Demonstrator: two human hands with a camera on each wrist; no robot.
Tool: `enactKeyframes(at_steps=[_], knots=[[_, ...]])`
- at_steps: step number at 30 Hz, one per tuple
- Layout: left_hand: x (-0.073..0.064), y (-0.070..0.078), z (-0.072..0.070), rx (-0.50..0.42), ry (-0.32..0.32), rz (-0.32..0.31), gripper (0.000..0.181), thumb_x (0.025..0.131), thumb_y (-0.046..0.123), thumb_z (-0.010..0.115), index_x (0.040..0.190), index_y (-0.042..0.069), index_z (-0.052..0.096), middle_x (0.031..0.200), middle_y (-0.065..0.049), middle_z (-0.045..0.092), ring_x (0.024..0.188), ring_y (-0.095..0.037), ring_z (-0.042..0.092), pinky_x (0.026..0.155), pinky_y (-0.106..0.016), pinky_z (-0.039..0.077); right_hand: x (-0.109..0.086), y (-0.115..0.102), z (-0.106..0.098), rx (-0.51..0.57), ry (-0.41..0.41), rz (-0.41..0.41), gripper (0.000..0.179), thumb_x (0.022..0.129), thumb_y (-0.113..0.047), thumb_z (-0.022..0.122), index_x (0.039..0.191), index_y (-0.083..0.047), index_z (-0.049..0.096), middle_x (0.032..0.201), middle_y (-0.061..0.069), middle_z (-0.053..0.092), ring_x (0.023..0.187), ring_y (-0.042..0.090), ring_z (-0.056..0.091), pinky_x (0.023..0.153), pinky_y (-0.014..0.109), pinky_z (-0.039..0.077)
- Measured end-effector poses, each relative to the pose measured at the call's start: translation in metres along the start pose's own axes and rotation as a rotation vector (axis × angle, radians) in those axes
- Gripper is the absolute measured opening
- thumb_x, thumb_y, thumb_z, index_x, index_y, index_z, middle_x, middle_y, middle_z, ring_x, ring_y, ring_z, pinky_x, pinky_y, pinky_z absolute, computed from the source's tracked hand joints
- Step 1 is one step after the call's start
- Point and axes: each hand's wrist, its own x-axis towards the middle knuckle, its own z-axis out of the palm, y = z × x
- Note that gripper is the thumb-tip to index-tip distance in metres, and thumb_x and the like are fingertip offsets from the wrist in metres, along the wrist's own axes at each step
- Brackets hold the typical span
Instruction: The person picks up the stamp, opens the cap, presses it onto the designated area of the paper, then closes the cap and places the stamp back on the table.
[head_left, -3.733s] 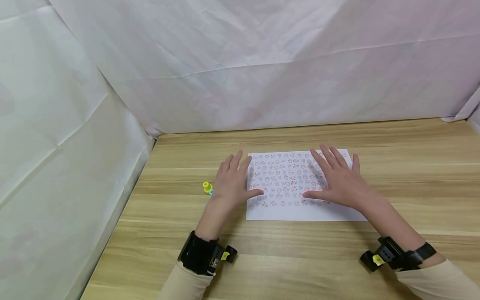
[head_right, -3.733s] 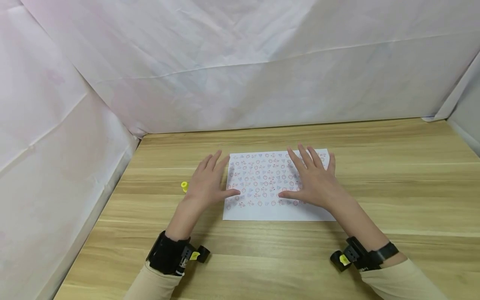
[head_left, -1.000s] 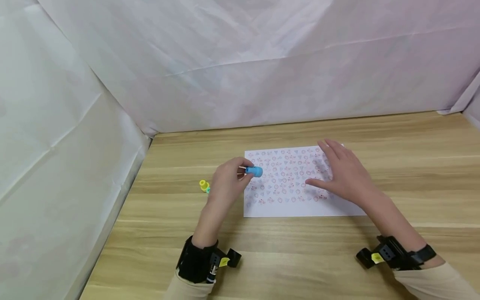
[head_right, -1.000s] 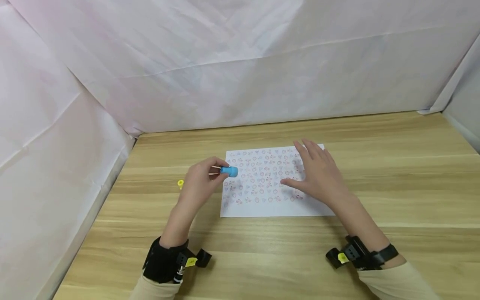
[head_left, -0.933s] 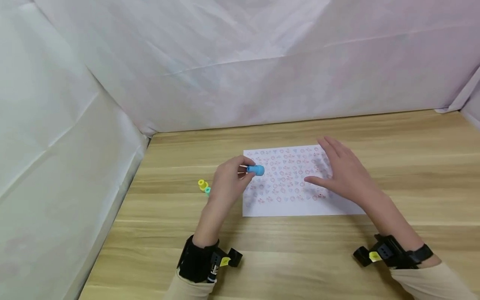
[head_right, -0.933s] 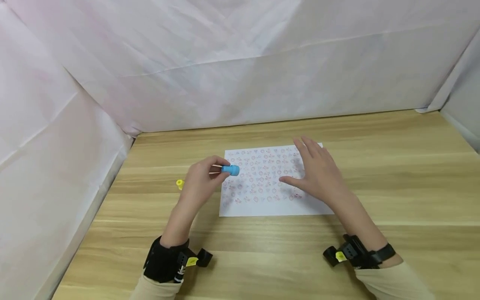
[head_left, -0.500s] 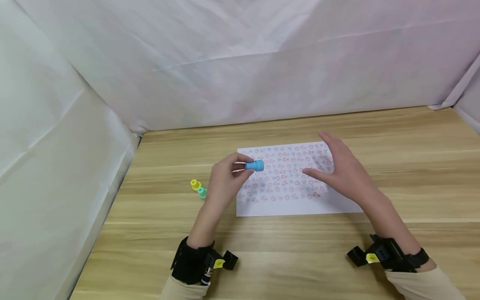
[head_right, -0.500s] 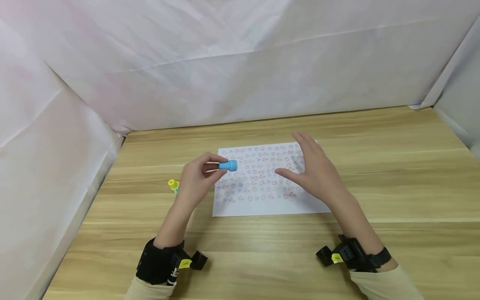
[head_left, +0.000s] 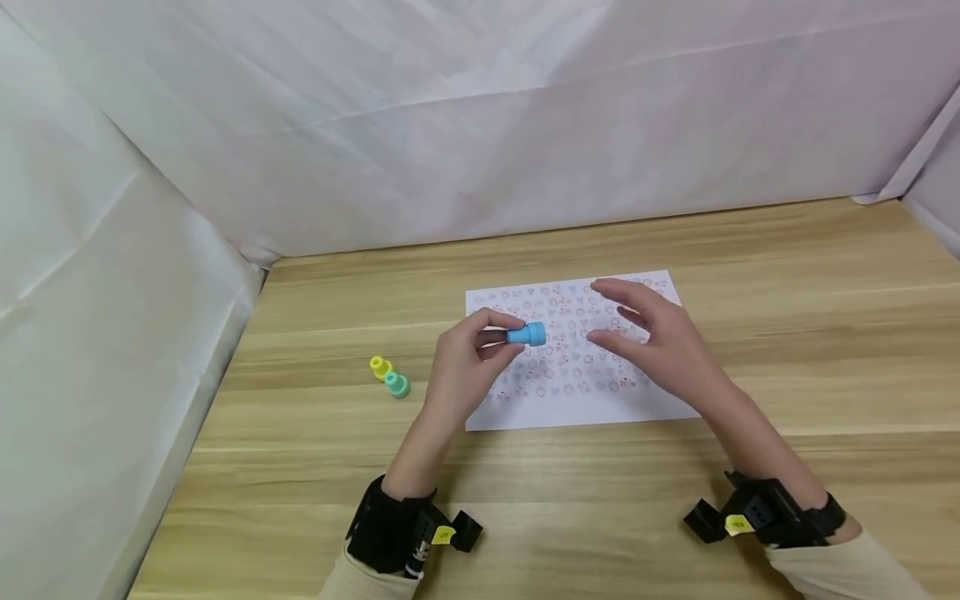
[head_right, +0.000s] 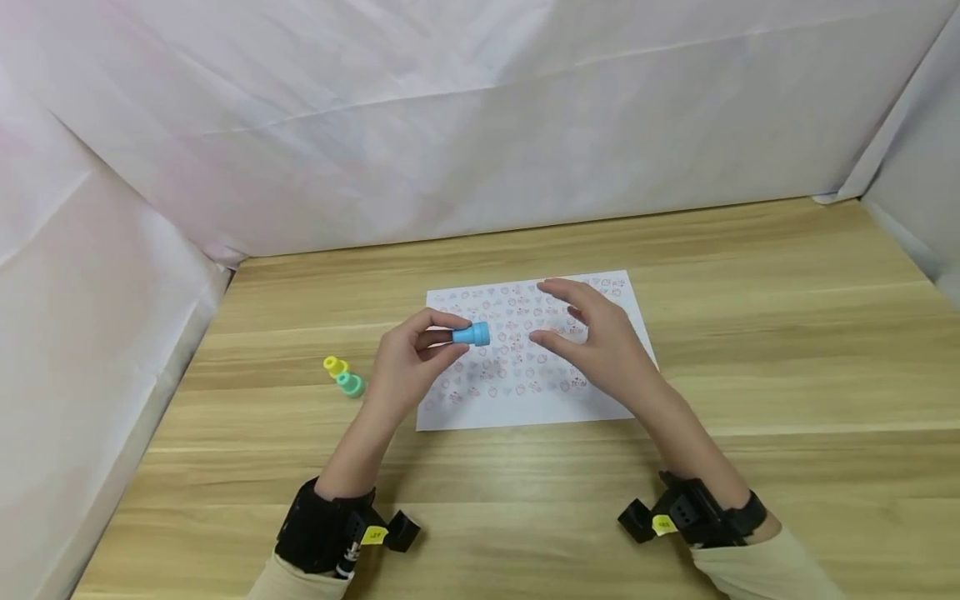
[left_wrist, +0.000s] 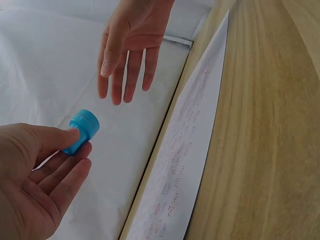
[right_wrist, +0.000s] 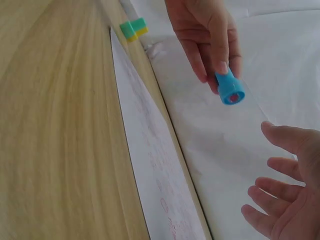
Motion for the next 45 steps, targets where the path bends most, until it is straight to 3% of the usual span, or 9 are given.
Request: enactKeyframes(at_steps=[5,14,22,33,45], knots=[[-0.003,0.000,0.002,-0.025,-0.011,0.012,0.024,0.085,0.000,0.076,0.107,0.004,0.068,0.112,-0.010,0.072,0.103,-0.023,0.073,0.086,-0.023,0.060,-0.003,-0.003,0.010,0.047,-0.045,0.027,0.052,0.092,-0.021,0.073,0.139,-0.010,0.056,0.140,0.012,0.060,0.131,0.027,0.057,0.106,0.039,0.048],[-0.007,0.002,0.010,-0.087,-0.048,0.043,0.023,0.086,-0.001,0.074,0.108,0.003,0.068,0.112,-0.011,0.071,0.103,-0.024,0.073,0.086,-0.023,0.060,-0.006,-0.011,0.021,0.238,-0.141,0.059,0.043,0.093,-0.017,0.071,0.134,-0.008,0.060,0.132,0.009,0.066,0.115,0.018,0.068,0.094,0.019,0.056],[-0.008,0.003,0.016,-0.086,-0.071,0.051,0.024,0.086,0.001,0.075,0.109,0.005,0.068,0.113,-0.010,0.071,0.103,-0.022,0.073,0.087,-0.024,0.060,-0.007,-0.016,0.022,0.229,-0.105,0.077,0.030,0.091,-0.015,0.072,0.120,-0.007,0.069,0.117,0.010,0.072,0.093,0.001,0.072,0.082,0.017,0.060],[-0.010,0.005,0.015,-0.078,-0.076,0.029,0.021,0.086,0.004,0.075,0.106,0.005,0.070,0.111,-0.008,0.071,0.101,-0.021,0.074,0.085,-0.021,0.060,-0.008,-0.019,0.018,0.239,-0.121,0.106,0.027,0.091,-0.016,0.073,0.116,-0.006,0.070,0.112,0.011,0.074,0.090,0.003,0.073,0.079,0.020,0.061],[-0.013,0.009,0.017,-0.104,-0.084,0.020,0.019,0.085,0.005,0.076,0.104,0.004,0.072,0.107,-0.010,0.072,0.097,-0.021,0.075,0.084,-0.022,0.061,-0.011,-0.023,0.010,0.230,-0.152,0.086,0.026,0.090,-0.013,0.074,0.114,-0.004,0.071,0.108,0.012,0.074,0.088,0.006,0.073,0.078,0.021,0.061]])
